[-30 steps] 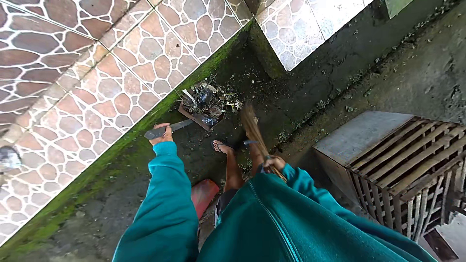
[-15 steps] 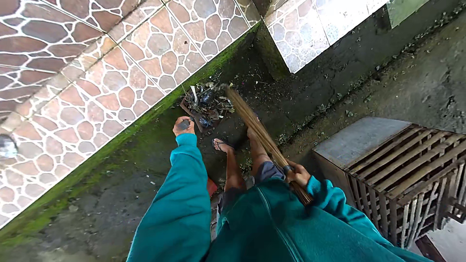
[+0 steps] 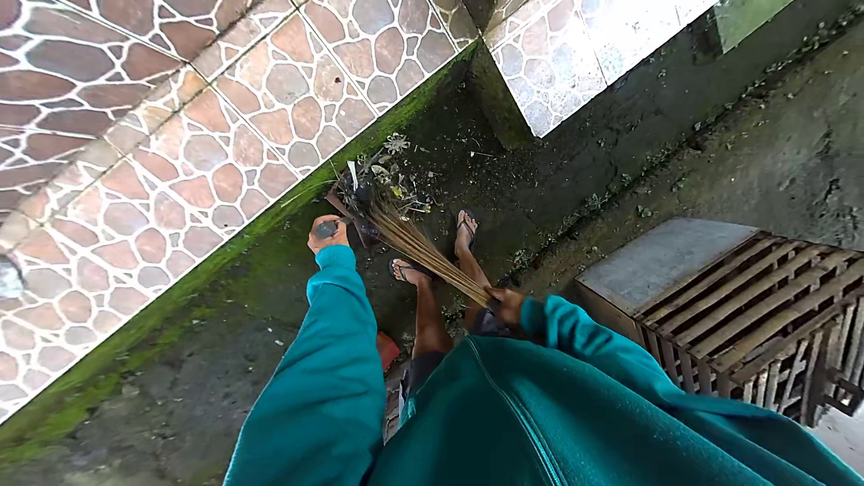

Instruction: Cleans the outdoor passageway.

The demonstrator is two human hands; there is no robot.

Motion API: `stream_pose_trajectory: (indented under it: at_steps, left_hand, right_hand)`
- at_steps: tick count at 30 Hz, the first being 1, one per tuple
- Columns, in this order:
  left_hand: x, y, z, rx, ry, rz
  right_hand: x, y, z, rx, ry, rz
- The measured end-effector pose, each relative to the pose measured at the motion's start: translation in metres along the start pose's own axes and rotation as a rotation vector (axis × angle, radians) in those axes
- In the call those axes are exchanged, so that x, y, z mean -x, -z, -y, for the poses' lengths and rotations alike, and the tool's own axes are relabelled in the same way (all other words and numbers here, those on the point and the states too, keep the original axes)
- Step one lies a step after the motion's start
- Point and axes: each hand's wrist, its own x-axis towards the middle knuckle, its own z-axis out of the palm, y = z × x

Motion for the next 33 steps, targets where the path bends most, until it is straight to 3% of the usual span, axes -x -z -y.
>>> stream_pose_trajectory:
  at_steps: [5, 7, 10, 12, 14, 18, 21, 23, 25, 27, 30, 32, 33]
  left_hand:
    - [-0.007, 0.001, 0.006, 0.013, 0.038, -0.030]
    - [-0.006, 0.001, 0.006, 0.023, 0.049, -0.048]
    - [-0.007, 0.000, 0.005, 0.038, 0.062, -0.074]
    - [-0.006, -0.002, 0.007, 0.021, 0.062, -0.080]
    - [-0.007, -0.004, 0.008, 0.022, 0.054, -0.090]
    - [-0.005, -0.005, 0.011, 0.031, 0.044, -0.113]
    - [-0.006, -0.005, 0.008, 0.046, 0.041, -0.116]
    - [-0.005, -0.005, 0.006, 0.050, 0.053, -0.125]
    - [-0.003, -0.006, 0.002, 0.055, 0.069, -0.128]
    - [-0.001, -0.007, -0.004, 0.038, 0.090, -0.081]
    - [0.006, -0.012, -0.009, -0.016, -0.005, -0.079]
    - [0.029, -0.004, -0.049, -0.079, 0.054, -0.113]
    - [0.037, 0.026, -0.100, -0.179, 0.322, 0.198]
  right_hand:
    - [0.094, 0.038, -0.048, -0.142, -0.161, -0.190]
    - [0.087, 0.055, -0.066, -0.223, -0.176, -0.336]
    - [0.019, 0.088, -0.072, -0.295, -0.231, -0.451]
    - [-0.041, 0.091, -0.070, -0.299, -0.280, -0.407]
    - [-0.064, 0.082, -0.050, -0.127, -0.299, -0.256]
    - [0.001, 0.063, -0.029, 0.077, -0.236, -0.121]
    - [0.057, 0.072, -0.049, -0.002, -0.268, -0.210]
    - [0.063, 0.086, -0.059, -0.081, -0.267, -0.302]
    - [0.032, 0.105, -0.064, -0.138, -0.271, -0.381]
    - [-0.034, 0.112, -0.074, -0.185, -0.267, -0.433]
    - [-0.093, 0.090, -0.045, -0.095, -0.222, -0.300]
    - [-0.067, 0.075, -0.009, 0.037, -0.188, -0.126]
    - [-0.047, 0.070, 0.001, 0.096, -0.167, -0.073]
